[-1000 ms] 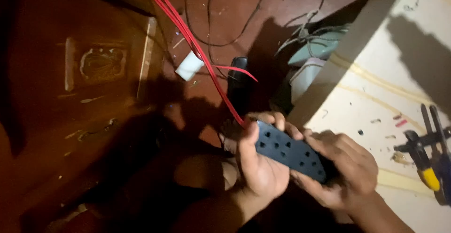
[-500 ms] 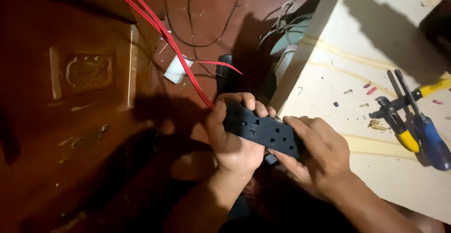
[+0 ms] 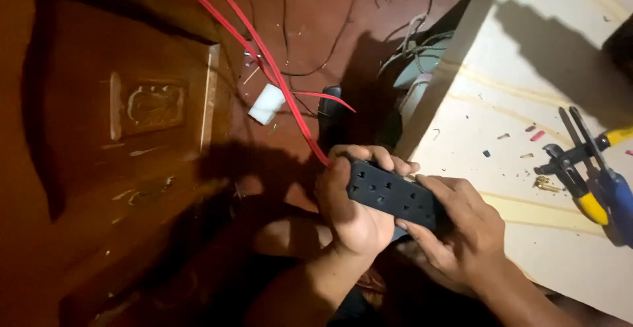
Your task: The person repairs and rewires an electrical power strip using hand tools.
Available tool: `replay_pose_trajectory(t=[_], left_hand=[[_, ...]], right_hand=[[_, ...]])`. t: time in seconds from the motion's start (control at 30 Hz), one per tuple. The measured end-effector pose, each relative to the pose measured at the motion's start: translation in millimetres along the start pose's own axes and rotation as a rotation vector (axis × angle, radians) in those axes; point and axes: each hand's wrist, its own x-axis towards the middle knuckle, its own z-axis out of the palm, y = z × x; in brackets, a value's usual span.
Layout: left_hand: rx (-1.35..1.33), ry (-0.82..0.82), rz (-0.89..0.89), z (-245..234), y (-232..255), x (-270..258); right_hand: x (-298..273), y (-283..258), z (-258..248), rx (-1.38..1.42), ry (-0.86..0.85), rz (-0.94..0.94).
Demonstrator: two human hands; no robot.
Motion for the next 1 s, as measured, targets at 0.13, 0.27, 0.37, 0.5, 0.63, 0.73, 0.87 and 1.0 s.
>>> replay_pose_trajectory(t=[0.13,0.27,0.37,0.5,0.63,0.73,0.87,1.0], left_hand=[[-0.016,-0.007,0.007,-7,-1,2],[-0.076,0.002,-0.044,-8,0,4],[-0.088,0.0,-0.059,-8,1,4],[-0.078,0.003,-0.043,-9,2,3],[-0.071,0.01,-0.023,-10,-1,4],[-0.059,0.036,-0.029,-6,2,6],[-0.047,0.074,-0.038,-2,5,8],[-0.109,0.067,-0.068,-8,2,7]], right_hand=[[2,-1,2,0.013,-0.005,0.02],[1,3,4,0.012,0.008,0.055],[-1,5,6,0.009,0.01,0.067],[1,4,7,0.01,0.016,0.029],[5,0,6,0.013,0.016,0.026],[5,1,7,0.044,0.024,0.036],[6,1,7,0.042,0.039,0.005],[7,-2,7,0.018,0.019,0.01]])
